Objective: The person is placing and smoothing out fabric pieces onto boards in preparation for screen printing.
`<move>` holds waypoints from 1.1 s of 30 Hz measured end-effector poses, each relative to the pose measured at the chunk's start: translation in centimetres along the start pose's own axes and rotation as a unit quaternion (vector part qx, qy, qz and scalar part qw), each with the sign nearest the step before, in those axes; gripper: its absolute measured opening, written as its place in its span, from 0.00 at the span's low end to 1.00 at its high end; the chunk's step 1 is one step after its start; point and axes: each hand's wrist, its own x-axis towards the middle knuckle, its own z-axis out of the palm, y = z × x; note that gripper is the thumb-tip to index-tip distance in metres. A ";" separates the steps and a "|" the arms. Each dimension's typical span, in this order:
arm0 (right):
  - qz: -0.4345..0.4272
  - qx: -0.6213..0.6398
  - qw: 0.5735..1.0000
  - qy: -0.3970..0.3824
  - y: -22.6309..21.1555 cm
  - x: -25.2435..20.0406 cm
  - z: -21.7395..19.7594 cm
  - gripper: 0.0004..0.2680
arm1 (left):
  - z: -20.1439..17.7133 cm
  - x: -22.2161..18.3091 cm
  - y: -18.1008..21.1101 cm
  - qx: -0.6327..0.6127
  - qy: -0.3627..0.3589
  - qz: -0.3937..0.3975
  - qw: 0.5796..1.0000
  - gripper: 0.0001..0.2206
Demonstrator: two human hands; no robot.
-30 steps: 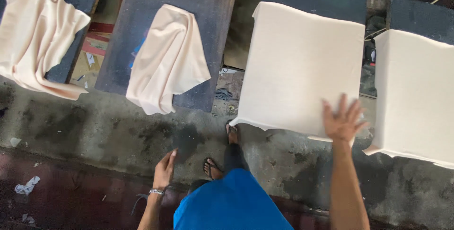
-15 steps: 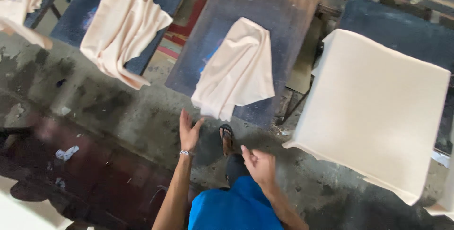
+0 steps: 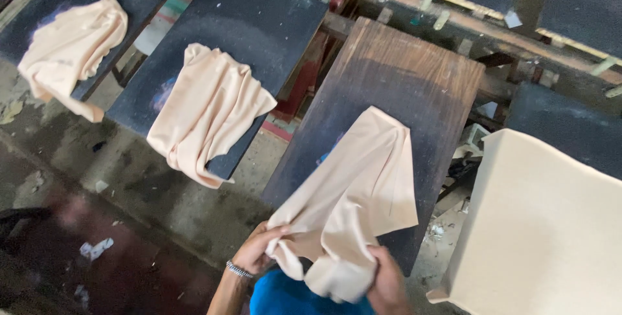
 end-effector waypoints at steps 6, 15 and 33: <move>-0.297 -0.091 0.949 0.056 -18.1 -4.7 -5.0 0.11 | -1.8 0.8 7.9 -0.233 0.064 0.008 0.970 0.26; -0.494 -0.236 0.827 0.129 -44.5 5.7 3.1 0.19 | 9.3 20.2 35.0 -0.165 -0.109 0.183 0.963 0.17; -0.370 0.019 0.923 0.102 -39.1 12.1 0.8 0.12 | 12.9 20.1 36.2 -0.082 0.030 0.240 0.967 0.22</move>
